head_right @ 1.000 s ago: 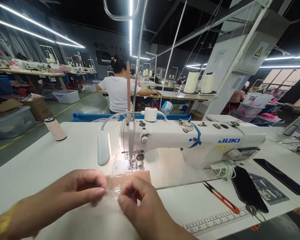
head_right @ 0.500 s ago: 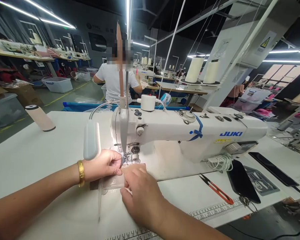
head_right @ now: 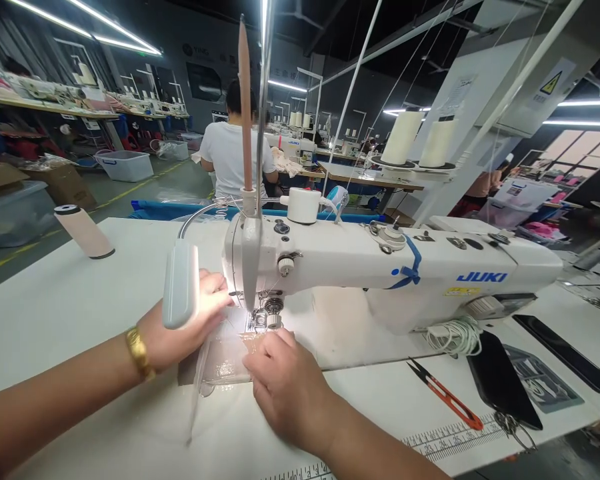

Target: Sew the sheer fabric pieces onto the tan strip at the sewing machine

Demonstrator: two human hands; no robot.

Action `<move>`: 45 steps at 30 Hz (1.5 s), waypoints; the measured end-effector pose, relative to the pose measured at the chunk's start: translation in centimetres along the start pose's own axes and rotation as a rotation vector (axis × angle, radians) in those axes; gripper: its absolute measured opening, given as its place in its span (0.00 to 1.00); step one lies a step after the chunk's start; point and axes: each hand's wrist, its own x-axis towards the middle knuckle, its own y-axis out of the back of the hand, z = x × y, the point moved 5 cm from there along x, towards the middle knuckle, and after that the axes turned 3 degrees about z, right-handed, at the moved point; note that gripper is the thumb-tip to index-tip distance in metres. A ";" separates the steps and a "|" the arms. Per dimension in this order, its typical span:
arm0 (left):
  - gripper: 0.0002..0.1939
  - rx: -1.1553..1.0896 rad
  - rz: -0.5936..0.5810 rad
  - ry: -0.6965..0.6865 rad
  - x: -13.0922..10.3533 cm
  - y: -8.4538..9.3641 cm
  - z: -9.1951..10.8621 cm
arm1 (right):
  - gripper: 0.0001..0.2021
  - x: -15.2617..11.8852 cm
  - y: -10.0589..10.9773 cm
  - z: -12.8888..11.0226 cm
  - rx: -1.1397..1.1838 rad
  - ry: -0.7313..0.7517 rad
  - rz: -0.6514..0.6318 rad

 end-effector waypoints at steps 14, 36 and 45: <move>0.15 0.094 0.045 -0.173 -3.5 -2.7 -0.8 | 0.16 0.1 -0.4 -0.1 -0.172 0.002 0.023; 0.14 0.028 0.056 -0.227 -2.8 -3.0 -1.8 | 0.16 0.3 -0.9 -0.1 -0.183 -0.001 0.062; 0.13 0.152 0.142 -0.343 -3.4 -3.5 -1.6 | 0.15 0.2 -0.7 -0.1 -0.178 0.010 0.079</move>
